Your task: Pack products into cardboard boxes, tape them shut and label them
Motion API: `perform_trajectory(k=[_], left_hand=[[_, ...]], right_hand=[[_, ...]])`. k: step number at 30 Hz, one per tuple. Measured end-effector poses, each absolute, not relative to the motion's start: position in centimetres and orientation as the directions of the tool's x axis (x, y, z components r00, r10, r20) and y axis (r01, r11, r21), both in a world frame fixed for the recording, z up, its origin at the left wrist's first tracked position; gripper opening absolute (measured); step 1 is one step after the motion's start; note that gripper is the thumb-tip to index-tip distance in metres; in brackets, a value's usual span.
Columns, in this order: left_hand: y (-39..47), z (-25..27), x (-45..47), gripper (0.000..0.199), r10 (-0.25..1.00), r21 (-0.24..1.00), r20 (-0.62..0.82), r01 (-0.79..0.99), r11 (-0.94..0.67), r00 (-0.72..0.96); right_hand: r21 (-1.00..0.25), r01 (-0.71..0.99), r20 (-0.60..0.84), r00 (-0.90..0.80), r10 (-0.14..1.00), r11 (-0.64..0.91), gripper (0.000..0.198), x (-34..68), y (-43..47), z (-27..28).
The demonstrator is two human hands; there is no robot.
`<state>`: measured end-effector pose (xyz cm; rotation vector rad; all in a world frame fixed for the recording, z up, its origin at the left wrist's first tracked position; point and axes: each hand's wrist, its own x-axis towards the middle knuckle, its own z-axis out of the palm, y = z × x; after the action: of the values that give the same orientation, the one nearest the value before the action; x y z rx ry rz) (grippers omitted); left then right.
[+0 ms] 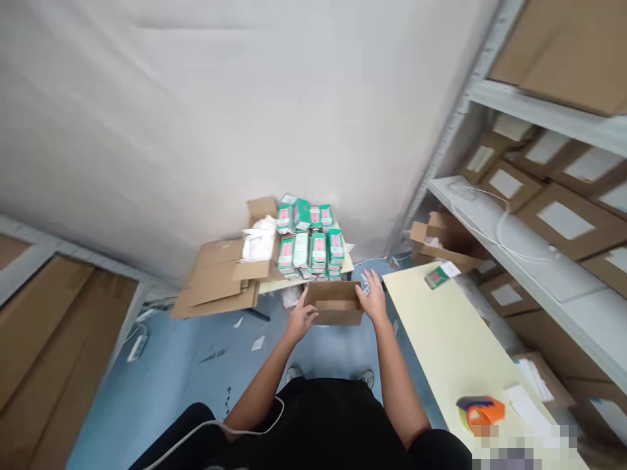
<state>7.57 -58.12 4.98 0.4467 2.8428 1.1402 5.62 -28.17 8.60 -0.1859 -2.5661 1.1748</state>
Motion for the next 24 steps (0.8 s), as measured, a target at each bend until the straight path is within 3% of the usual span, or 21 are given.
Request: perform_trajectory(k=[7, 13, 20, 24], left_hand=[[-74.3, 6.1, 7.9, 0.011, 0.096, 0.72, 0.062, 0.111, 0.685, -0.993], [-84.2, 7.6, 5.8, 0.011, 0.033, 0.711, 0.095, 0.091, 0.697, -0.995], [-87.4, 6.2, 1.6, 0.012, 0.037, 0.677, 0.031, 0.049, 0.735, -0.999], [-87.0, 4.6, 0.1, 0.014, 0.004, 0.717, -0.012, -0.006, 0.697, -1.0]], right_hand=[[-0.736, -0.168, 0.233, -0.972, 0.012, 0.655, 0.06, 0.6, -45.8, 9.7], [-0.726, -0.223, 0.238, -0.969, -0.066, 0.65, 0.058, -2.4, -56.7, 10.8], [-0.68, -0.29, 0.255, -0.955, -0.154, 0.673, 0.059, -6.6, -62.7, 12.8], [-0.647, -0.316, 0.224, -0.949, -0.223, 0.694, 0.059, -11.0, -64.5, 11.7]])
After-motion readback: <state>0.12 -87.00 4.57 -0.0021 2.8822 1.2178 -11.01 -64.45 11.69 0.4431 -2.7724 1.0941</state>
